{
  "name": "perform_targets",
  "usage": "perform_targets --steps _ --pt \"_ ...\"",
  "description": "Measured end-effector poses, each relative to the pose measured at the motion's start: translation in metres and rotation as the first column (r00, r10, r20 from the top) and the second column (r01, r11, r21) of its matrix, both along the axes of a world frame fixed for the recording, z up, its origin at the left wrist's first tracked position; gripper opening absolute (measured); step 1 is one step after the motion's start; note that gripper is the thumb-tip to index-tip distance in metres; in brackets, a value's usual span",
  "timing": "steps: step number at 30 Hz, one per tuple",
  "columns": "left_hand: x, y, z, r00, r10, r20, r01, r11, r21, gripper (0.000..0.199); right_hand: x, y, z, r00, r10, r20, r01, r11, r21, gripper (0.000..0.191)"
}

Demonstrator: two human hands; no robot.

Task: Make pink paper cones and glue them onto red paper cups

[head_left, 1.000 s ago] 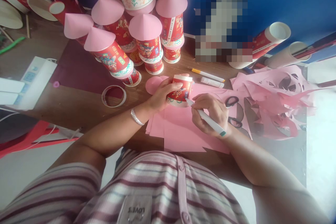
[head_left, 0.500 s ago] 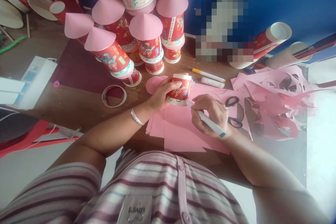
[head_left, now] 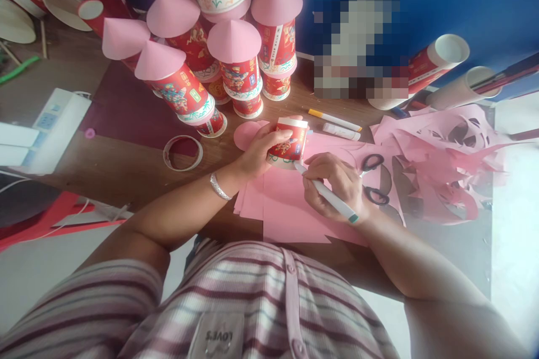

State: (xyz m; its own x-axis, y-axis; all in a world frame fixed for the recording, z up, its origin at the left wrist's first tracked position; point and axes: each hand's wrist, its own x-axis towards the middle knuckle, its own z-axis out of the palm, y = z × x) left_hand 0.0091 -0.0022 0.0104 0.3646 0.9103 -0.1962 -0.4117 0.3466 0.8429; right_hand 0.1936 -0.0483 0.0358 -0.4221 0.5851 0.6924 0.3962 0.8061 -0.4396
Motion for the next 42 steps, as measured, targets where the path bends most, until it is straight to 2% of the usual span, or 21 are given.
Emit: perform_targets --steps 22,29,36,42 --pt "0.0002 0.0014 -0.0006 1.0 0.022 0.007 -0.022 1.0 -0.022 0.042 0.001 0.0014 -0.003 0.999 -0.04 -0.01 0.041 0.998 0.051 0.03" --pt "0.0008 0.0001 0.0045 0.999 0.033 -0.019 -0.033 0.999 0.018 0.032 0.0003 0.0008 -0.0035 1.0 0.002 -0.029 -0.001 1.0 0.021 0.031" --pt "0.0009 -0.0001 0.0063 0.998 0.041 -0.052 -0.04 0.999 0.034 0.042 -0.0011 -0.0001 -0.0018 1.0 0.005 -0.027 -0.004 1.0 0.013 0.03" --pt "0.002 -0.0009 0.0046 0.996 0.049 -0.072 -0.047 0.998 0.031 0.035 -0.0025 0.0001 -0.0019 0.999 0.02 -0.033 -0.019 1.0 0.017 0.031"
